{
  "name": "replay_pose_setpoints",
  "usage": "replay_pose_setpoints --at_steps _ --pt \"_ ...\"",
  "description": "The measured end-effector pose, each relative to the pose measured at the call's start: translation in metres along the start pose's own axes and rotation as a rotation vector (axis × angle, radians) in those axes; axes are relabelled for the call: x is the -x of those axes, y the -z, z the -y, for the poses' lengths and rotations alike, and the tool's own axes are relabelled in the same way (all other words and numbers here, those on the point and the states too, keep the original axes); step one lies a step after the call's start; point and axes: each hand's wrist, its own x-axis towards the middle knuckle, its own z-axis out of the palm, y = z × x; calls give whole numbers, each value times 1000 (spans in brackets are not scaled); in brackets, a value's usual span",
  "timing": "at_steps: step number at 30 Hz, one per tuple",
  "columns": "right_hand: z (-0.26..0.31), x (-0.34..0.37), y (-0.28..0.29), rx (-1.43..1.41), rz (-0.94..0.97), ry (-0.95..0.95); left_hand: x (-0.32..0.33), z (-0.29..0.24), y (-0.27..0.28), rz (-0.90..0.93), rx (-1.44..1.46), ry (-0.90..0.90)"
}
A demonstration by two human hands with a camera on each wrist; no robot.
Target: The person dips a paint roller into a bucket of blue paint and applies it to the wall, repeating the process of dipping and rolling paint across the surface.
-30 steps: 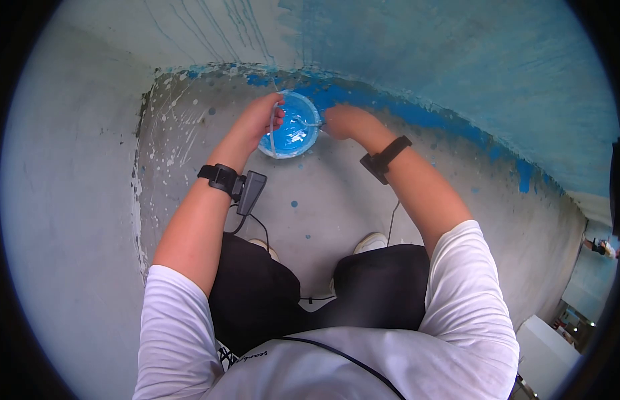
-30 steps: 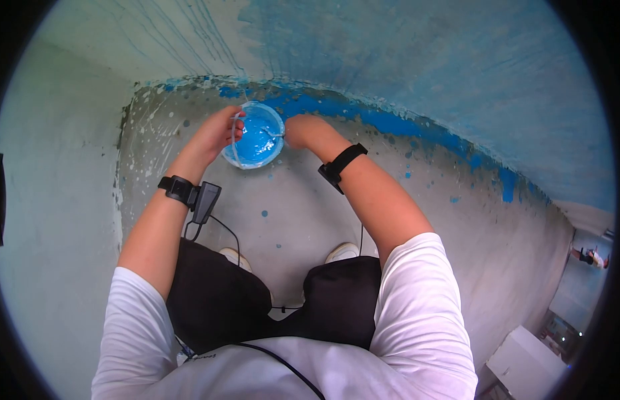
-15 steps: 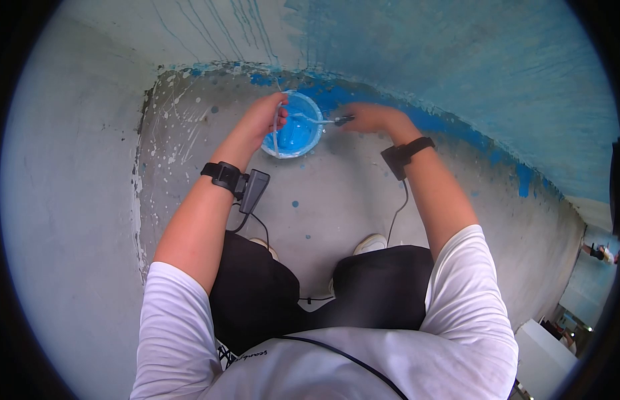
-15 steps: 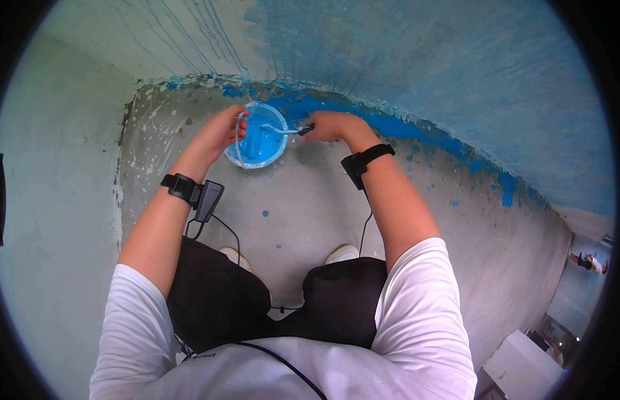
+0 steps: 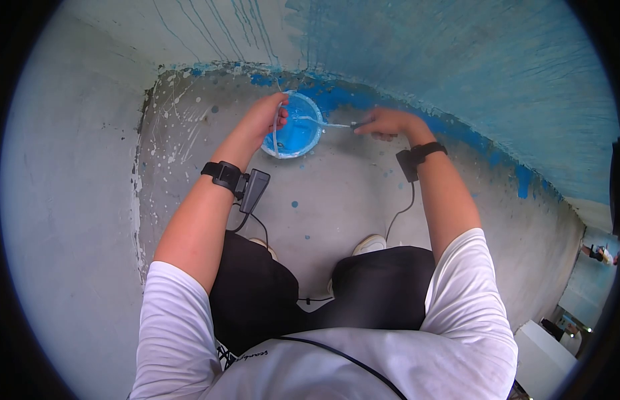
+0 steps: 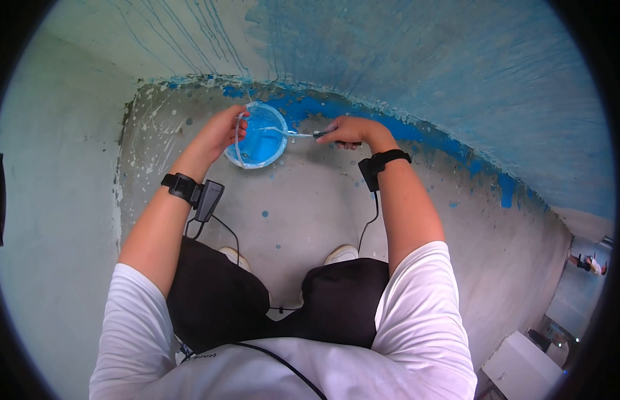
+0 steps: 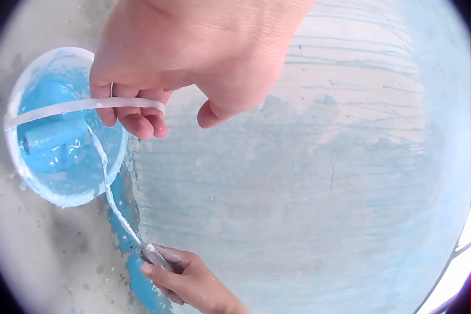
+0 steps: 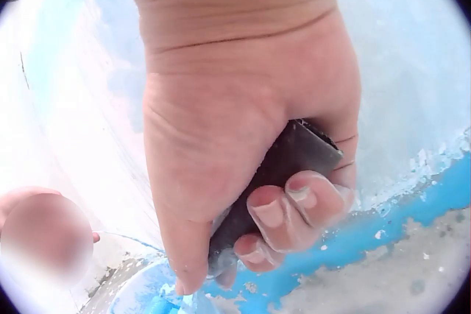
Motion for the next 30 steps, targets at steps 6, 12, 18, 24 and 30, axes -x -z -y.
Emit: replay_pose_setpoints --at_steps 6,12,18,24,30 --pt "-17 4 2 -325 187 -129 0 1 0 -1 -10 0" --pt "-21 8 1 -433 182 -122 0 2 -1 -2 -19 -6" --pt "-19 8 2 -402 164 -133 1 1 -1 1 -18 -7" --pt "-9 14 6 -151 27 -52 1 3 -1 -8 -5 -7" --pt "-8 14 20 183 -434 213 -2 1 0 0 14 -37"
